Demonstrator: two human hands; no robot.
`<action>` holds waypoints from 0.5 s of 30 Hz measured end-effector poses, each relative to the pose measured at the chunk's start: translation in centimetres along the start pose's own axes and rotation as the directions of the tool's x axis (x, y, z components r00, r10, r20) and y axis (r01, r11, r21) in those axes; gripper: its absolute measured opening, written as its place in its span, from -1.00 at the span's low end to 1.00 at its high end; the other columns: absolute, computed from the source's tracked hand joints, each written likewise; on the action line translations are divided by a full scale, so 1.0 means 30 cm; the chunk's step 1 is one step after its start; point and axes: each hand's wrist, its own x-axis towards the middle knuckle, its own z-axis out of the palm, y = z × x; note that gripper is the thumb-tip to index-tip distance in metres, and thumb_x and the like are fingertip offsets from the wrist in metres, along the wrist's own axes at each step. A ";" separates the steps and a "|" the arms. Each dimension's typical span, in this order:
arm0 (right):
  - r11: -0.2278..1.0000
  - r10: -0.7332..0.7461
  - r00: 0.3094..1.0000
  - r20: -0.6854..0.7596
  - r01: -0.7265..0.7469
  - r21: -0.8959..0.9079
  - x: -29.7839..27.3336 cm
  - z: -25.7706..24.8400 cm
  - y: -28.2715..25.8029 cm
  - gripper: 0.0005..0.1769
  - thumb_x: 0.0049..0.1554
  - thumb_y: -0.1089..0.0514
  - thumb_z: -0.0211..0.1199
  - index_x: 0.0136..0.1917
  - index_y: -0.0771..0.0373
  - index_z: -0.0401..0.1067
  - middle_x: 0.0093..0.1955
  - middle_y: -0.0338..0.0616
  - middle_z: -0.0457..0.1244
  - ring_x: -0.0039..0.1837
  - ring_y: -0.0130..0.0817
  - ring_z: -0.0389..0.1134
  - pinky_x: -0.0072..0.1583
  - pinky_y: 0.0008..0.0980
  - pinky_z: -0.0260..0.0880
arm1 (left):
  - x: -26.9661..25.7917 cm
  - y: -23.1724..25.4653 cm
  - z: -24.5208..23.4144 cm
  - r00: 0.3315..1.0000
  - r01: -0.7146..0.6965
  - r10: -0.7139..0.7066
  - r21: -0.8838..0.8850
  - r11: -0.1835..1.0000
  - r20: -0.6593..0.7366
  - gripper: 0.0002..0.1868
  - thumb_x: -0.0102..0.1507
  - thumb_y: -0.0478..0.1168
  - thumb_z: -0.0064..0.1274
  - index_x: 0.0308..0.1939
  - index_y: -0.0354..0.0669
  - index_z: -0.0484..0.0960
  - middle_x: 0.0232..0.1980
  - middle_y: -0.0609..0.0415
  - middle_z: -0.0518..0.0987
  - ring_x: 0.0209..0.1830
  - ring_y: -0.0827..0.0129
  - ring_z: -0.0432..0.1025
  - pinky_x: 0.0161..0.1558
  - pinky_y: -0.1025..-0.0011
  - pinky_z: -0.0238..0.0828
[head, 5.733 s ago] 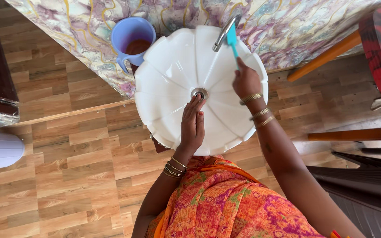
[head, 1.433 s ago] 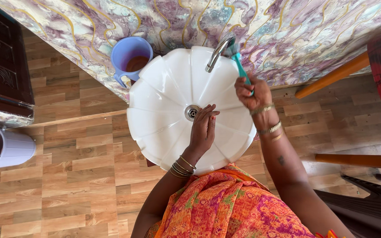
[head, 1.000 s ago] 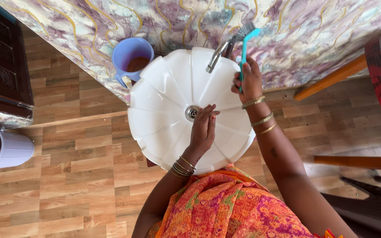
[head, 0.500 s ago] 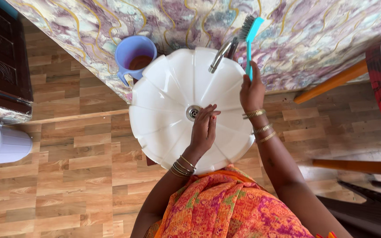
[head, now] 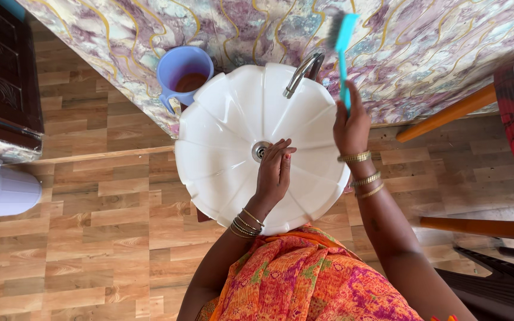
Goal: The person scrubs a white pedestal sink using a small teal brush, moving it around the bowl and faucet area.
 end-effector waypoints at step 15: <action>0.983 -0.182 0.982 -0.044 0.181 -0.033 -0.145 0.032 -0.060 -0.52 0.35 0.23 0.11 0.52 0.23 0.21 0.16 0.27 0.37 -0.05 0.11 0.42 -0.06 -0.13 0.44 | -0.003 -0.003 0.006 1.000 -0.002 0.002 -0.005 1.000 0.001 -0.70 0.50 -0.22 -0.28 0.04 -0.27 0.59 0.29 -0.19 0.56 0.44 -0.07 0.35 0.50 -0.02 0.10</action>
